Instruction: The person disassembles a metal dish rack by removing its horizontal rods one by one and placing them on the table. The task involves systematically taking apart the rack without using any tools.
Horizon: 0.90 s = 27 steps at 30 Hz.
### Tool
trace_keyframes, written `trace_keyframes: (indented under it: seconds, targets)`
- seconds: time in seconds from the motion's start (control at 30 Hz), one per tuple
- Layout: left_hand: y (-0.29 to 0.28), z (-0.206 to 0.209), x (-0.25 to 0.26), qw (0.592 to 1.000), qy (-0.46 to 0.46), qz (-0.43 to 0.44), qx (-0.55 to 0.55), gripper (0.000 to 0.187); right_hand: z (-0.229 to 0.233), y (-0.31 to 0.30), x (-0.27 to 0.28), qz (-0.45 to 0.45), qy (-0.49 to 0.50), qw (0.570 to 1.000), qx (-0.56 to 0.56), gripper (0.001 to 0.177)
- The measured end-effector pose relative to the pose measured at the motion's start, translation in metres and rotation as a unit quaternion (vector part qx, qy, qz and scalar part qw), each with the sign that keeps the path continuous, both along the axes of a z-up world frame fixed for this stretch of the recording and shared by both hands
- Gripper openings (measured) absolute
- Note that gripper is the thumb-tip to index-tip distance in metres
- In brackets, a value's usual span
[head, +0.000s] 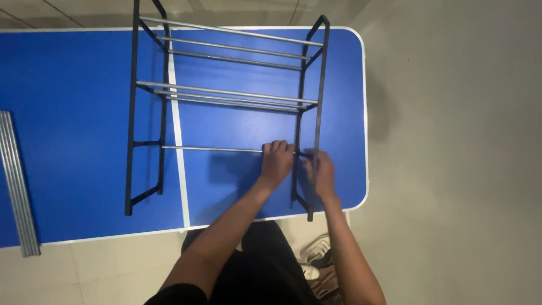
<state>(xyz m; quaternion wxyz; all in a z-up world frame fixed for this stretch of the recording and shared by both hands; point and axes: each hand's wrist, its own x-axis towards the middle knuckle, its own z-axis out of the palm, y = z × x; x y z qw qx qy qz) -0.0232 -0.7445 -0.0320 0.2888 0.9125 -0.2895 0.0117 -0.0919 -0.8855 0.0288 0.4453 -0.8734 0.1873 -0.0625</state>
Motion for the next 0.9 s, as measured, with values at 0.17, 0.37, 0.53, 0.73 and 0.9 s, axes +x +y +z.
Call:
trace_keyframes:
  seconds: [0.17, 0.37, 0.53, 0.73, 0.9]
  targets:
    - [-0.006, -0.004, 0.005, 1.0, 0.003, 0.008, -0.003, 0.014, -0.023, 0.011, 0.012, 0.016, 0.012, 1.0, 0.02, 0.024]
    - [0.0, 0.001, 0.006, 0.998, 0.009, -0.019, -0.059, 0.015, -0.019, 0.017, 0.013, 0.002, 0.021, 0.999, -0.027, 0.021]
    - [0.005, 0.005, 0.01, 0.996, 0.027, -0.044, -0.073, 0.01, -0.007, 0.015, 0.013, 0.056, -0.027, 0.995, -0.078, 0.02]
    - [0.011, 0.003, 0.017, 0.993, 0.016, -0.072, -0.088, 0.008, -0.002, 0.018, 0.014, 0.048, 0.009, 0.997, -0.064, 0.02]
    - [0.012, -0.002, 0.016, 0.995, 0.015, -0.072, -0.068, 0.008, -0.005, 0.019, 0.012, 0.054, -0.016, 0.997, -0.046, 0.021]
